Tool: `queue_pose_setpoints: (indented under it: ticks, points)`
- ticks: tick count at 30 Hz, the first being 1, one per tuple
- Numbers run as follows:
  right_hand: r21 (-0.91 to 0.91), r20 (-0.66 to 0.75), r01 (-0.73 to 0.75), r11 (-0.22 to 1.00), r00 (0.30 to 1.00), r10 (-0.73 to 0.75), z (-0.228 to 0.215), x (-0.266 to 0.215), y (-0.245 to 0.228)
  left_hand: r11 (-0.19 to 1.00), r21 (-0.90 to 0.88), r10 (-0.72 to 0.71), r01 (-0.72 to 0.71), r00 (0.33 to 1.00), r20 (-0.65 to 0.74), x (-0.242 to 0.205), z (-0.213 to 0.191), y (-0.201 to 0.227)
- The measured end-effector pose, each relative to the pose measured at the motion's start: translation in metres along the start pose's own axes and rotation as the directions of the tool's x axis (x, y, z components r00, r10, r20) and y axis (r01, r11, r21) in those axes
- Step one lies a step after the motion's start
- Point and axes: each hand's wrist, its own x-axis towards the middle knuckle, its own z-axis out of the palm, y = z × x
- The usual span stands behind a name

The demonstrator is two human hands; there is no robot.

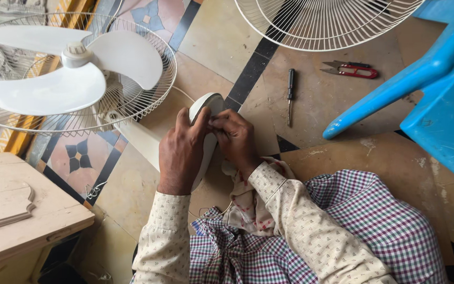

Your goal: The person wipes the inside of a fan base cover with a cloth, then places it back onto the fan base and secures it with a screwdriver. The person also wipes the fan's power cord with the cloth.

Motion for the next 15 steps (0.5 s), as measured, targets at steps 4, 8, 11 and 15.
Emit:
queue_pose_setpoints:
  ticks: [4,8,11,15]
  points:
    - [-0.064,0.038,-0.023,0.998,0.999,0.026,-0.007,0.007,-0.007,0.998,0.059,0.025,-0.028,0.998,0.059,-0.004,0.002,-0.005]
    - [-0.026,0.087,-0.047,0.999,0.995,0.049,-0.015,0.016,-0.013,1.0,0.005,0.031,-0.031,0.999,-0.01,-0.002,0.001,-0.004]
    - [0.016,0.138,-0.07,0.997,0.988,0.067,-0.018,0.019,-0.012,1.0,-0.004,0.024,-0.024,0.999,-0.027,-0.004,0.002,-0.003]
    - [0.063,0.152,-0.121,0.991,0.982,0.11,-0.019,0.019,-0.007,1.0,0.013,0.018,-0.018,1.0,-0.024,-0.003,0.003,-0.001]
